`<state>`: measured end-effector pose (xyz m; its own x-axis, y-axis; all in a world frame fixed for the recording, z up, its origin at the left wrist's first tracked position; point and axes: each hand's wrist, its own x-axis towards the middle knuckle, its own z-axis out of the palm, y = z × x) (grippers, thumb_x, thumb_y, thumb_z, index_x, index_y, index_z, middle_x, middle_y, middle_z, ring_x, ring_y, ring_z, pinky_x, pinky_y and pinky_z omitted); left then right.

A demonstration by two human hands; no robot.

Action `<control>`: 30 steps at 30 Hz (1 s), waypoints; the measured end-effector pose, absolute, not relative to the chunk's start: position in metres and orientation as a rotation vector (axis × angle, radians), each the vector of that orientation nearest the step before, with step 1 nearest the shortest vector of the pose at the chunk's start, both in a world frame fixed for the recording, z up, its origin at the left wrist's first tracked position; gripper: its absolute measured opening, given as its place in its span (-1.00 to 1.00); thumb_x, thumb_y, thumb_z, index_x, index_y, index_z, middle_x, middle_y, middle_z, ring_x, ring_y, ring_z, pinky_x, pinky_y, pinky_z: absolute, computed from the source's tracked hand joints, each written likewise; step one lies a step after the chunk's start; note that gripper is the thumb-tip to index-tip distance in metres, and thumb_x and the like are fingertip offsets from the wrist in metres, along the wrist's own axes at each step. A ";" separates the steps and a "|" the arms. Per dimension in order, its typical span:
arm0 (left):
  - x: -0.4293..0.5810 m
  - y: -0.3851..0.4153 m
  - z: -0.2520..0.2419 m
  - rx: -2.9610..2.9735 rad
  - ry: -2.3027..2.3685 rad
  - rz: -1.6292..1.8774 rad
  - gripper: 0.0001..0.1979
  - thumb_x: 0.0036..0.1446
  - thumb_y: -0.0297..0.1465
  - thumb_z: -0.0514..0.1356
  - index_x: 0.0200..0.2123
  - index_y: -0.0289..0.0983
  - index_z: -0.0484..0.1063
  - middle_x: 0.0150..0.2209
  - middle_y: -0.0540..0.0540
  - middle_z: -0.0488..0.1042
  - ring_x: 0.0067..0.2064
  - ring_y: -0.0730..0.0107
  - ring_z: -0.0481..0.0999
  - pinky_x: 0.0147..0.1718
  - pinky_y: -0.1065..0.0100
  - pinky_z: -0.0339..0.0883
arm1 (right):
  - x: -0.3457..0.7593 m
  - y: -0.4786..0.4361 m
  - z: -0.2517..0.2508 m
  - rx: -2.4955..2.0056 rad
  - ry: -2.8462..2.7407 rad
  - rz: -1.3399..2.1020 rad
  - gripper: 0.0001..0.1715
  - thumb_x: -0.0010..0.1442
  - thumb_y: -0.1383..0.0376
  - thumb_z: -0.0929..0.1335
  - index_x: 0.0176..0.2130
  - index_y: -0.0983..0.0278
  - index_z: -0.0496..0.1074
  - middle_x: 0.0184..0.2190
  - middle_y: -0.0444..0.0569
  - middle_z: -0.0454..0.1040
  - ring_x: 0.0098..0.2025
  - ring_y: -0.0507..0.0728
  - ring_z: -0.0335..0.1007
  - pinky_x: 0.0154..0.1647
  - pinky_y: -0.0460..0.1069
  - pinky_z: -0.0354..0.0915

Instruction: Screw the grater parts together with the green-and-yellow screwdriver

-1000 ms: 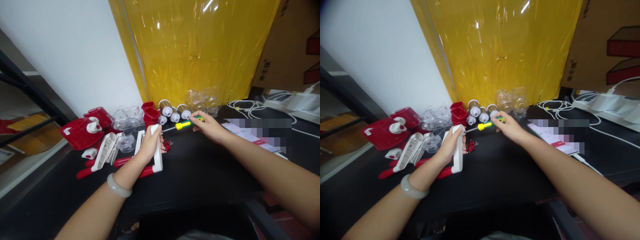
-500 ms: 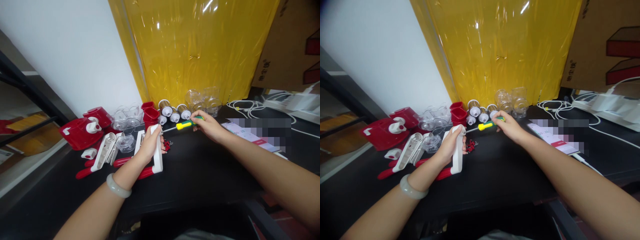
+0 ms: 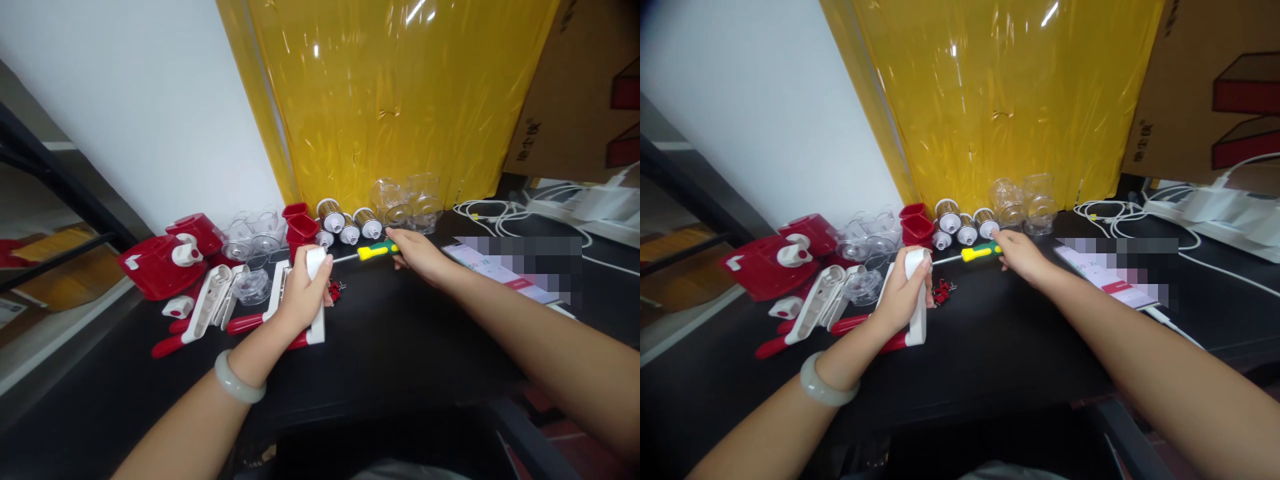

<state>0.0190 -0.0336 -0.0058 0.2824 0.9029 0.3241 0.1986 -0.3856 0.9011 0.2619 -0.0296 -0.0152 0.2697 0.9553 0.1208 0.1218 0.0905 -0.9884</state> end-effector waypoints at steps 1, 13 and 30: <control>0.019 -0.033 -0.006 1.759 1.002 1.140 -0.62 0.25 -0.03 0.19 -0.03 -0.13 0.26 -0.52 0.10 0.42 -0.65 0.42 0.42 -0.64 0.42 0.31 | 0.262 -0.029 -0.015 -1.309 -1.125 0.867 -0.42 0.13 -0.20 0.40 -0.45 0.23 0.31 -0.67 -0.23 0.17 -0.68 -0.04 0.12 -0.59 -0.07 0.22; 0.022 -0.030 -0.004 1.663 1.003 1.104 -0.60 0.24 -0.03 0.19 -0.04 -0.16 0.23 -0.51 0.11 0.38 -0.66 0.42 0.41 -0.69 0.40 0.35 | 0.262 -0.030 -0.017 -1.140 -1.228 0.832 -0.40 0.05 -0.22 0.44 -0.46 0.19 0.25 -0.69 -0.27 0.13 -0.64 -0.02 0.06 -0.53 -0.04 0.28; 0.023 -0.026 0.000 1.480 0.985 1.067 -0.54 0.18 0.03 0.23 -0.10 -0.16 0.21 -0.51 0.13 0.35 -0.68 0.46 0.38 -0.71 0.38 0.37 | 0.265 -0.027 -0.024 -1.039 -1.235 0.787 -0.52 0.06 -0.08 0.48 -0.28 0.22 0.38 -0.51 -0.22 0.35 -0.55 -0.03 0.25 -0.42 -0.05 0.27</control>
<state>0.0229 -0.0259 0.0003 0.2727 0.9536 0.1279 0.0516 -0.1473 0.9877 0.2651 -0.0268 -0.0239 0.1869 0.9140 0.3601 0.0596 0.3553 -0.9328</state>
